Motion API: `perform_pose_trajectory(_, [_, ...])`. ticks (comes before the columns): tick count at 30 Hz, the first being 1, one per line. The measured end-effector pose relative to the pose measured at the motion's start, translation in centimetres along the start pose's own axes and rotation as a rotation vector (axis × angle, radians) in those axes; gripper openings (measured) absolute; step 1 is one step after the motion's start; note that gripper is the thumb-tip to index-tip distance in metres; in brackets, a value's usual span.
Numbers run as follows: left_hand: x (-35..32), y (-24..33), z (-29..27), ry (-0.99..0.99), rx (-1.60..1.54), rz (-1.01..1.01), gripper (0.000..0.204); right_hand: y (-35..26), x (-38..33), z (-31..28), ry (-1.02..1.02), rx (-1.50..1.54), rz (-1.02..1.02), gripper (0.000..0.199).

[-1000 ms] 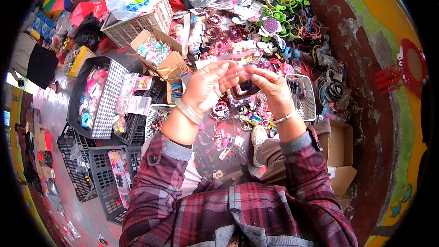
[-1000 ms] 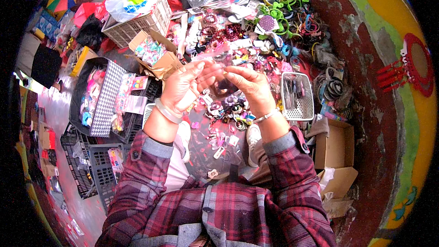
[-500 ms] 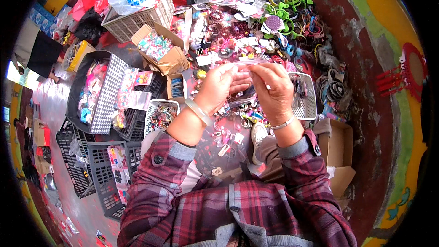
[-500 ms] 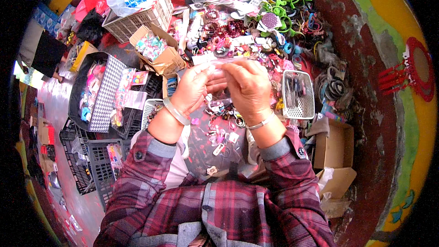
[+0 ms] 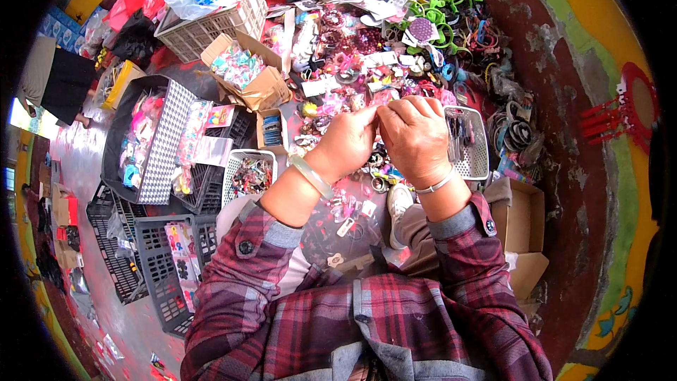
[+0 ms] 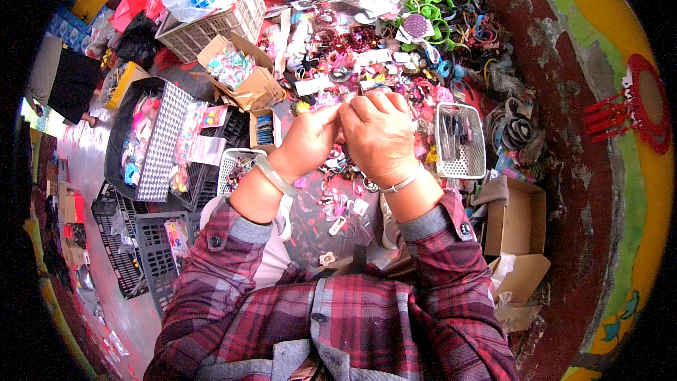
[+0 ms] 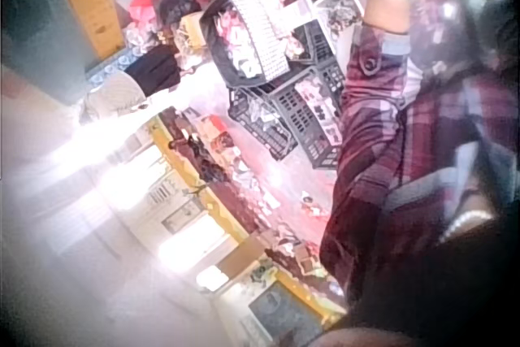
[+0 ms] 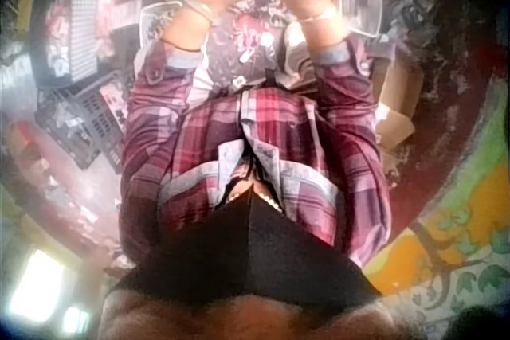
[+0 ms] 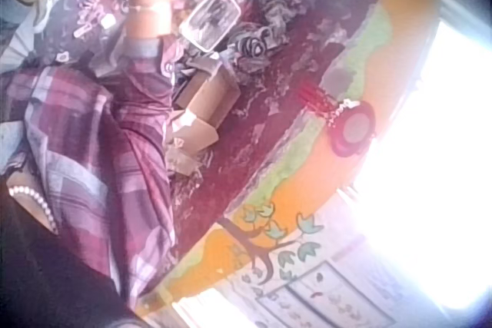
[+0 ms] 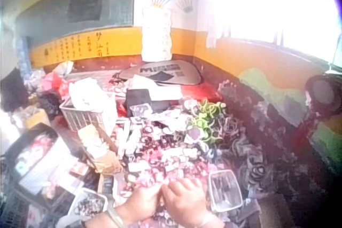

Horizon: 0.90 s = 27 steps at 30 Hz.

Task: The person sits on the floor and sorts through a large pile of hair accessories, picking up items like hair ties and clips. They place selected items into small plastic bags and then put the bags into a white basket.

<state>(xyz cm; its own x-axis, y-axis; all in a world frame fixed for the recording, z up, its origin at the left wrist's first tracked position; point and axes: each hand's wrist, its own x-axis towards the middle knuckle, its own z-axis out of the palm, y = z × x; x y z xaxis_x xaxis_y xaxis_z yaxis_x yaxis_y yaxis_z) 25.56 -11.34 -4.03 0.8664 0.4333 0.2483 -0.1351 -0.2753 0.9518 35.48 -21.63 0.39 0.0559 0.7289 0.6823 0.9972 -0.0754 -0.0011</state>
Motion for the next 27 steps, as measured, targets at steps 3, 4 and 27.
perform_pose_trajectory(3, [0.1,1.0,0.0,0.006,0.118,0.055,0.022,0.0,0.0,-0.2,-0.013,0.014,0.005,0.019])
perform_pose_trajectory(4, [0.0,1.1,0.0,0.011,0.133,0.075,0.022,0.0,0.0,0.0,0.011,0.02,0.007,0.017])
perform_pose_trajectory(27, [0.4,0.7,-1.8,0.032,-0.491,-0.274,0.024,5.2,-1.5,0.7,0.365,1.308,0.96,0.005])
